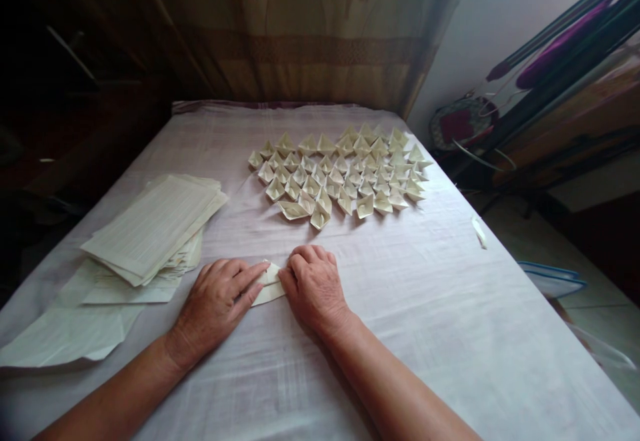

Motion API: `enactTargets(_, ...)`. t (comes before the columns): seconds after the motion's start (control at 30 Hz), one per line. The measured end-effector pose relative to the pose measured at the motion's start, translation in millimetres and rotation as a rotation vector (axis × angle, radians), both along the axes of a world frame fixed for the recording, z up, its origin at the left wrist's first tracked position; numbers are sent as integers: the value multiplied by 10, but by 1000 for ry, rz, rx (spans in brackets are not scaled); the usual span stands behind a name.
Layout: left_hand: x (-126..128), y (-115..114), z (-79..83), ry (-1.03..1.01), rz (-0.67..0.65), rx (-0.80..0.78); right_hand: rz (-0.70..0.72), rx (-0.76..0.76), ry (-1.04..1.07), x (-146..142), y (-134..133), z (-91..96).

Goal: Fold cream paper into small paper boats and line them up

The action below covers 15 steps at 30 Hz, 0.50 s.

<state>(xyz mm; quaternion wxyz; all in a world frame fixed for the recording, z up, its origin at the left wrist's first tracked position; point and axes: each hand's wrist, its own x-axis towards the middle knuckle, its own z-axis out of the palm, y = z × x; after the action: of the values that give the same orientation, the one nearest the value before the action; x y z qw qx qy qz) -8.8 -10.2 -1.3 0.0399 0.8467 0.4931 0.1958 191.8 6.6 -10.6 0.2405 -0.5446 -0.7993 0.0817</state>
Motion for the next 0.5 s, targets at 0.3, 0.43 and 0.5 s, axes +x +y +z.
enactTargets(0.3, 46, 55, 39, -28, 21, -57, -8, -2, 6, -15, -2, 14)
enactTargets(0.43, 56, 60, 37, -52, 47, -81, -20, -20, 11, -18, -4, 8)
enactTargets(0.5, 57, 56, 32, -48, 52, -94, -20, -30, 16, -9, -3, 1)
